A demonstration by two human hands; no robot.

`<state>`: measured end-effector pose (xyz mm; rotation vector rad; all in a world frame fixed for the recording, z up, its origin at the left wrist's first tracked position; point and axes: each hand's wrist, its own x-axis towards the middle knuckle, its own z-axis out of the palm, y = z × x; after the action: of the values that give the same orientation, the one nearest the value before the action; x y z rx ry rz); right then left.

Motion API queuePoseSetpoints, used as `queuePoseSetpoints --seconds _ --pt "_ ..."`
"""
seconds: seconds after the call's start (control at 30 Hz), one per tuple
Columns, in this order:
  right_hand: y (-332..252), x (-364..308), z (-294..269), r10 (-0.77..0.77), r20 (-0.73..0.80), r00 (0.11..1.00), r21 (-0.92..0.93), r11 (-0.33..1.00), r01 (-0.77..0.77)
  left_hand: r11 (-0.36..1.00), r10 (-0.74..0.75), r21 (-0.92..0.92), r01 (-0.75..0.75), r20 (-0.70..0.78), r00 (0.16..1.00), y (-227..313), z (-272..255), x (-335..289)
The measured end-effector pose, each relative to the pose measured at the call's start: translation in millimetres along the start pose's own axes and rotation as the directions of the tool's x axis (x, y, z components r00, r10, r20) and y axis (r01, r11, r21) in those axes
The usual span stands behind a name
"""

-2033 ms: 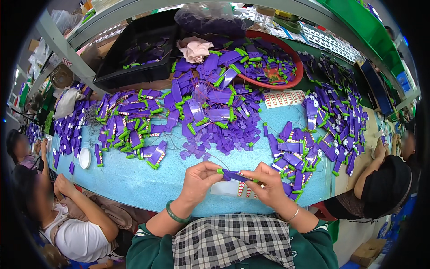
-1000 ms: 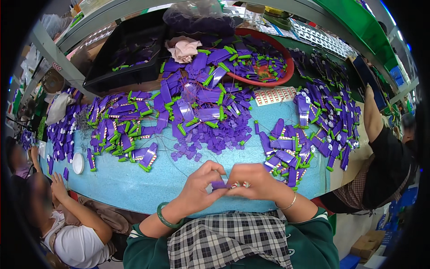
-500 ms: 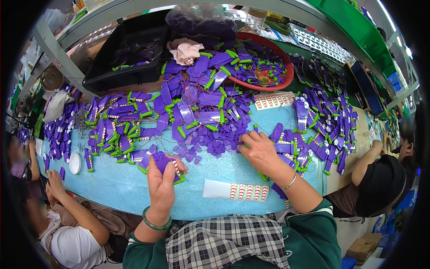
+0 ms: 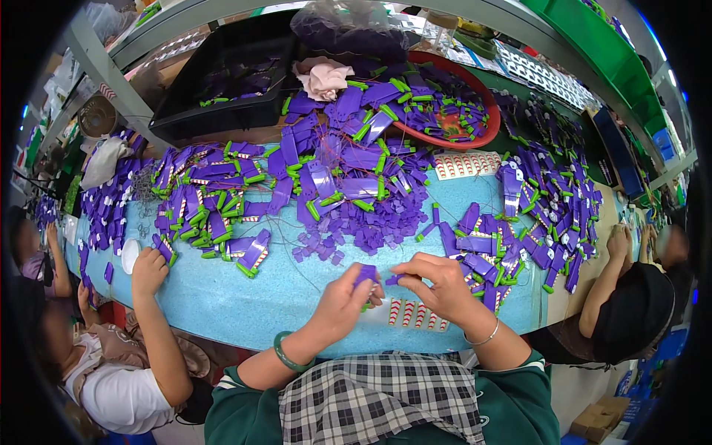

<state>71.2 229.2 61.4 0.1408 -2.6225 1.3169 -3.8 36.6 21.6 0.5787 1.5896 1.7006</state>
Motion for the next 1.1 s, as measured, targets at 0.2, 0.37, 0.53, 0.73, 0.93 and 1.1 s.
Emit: queuePoseSetpoints --seconds 0.2,0.37,0.53,0.73,0.93,1.1 --pt "-2 -6 14 -0.151 -0.050 0.987 0.012 0.988 0.152 0.904 0.043 0.415 -0.106 0.156 0.987 2 9 -2" --pt "-5 -11 17 -0.064 -0.096 0.993 -0.043 0.997 0.060 0.816 0.093 0.549 -0.180 0.183 0.979 10 10 -3" --pt "-8 -7 18 -0.031 -0.053 0.998 0.000 1.000 0.031 0.847 0.113 0.497 -0.191 0.182 0.977 2 11 -5" --pt "-1 -16 26 0.157 0.002 0.988 0.218 0.964 -0.154 0.969 -0.063 0.246 0.020 0.168 0.984 2 16 -6" --pt "5 -18 20 0.197 0.015 0.980 0.202 0.960 -0.196 0.964 -0.053 0.264 -0.009 0.225 0.973 -8 19 2" --pt "21 -9 -44 0.215 0.013 0.977 0.033 0.976 -0.215 0.754 0.133 0.647 -0.117 0.024 0.991 17 -18 35"
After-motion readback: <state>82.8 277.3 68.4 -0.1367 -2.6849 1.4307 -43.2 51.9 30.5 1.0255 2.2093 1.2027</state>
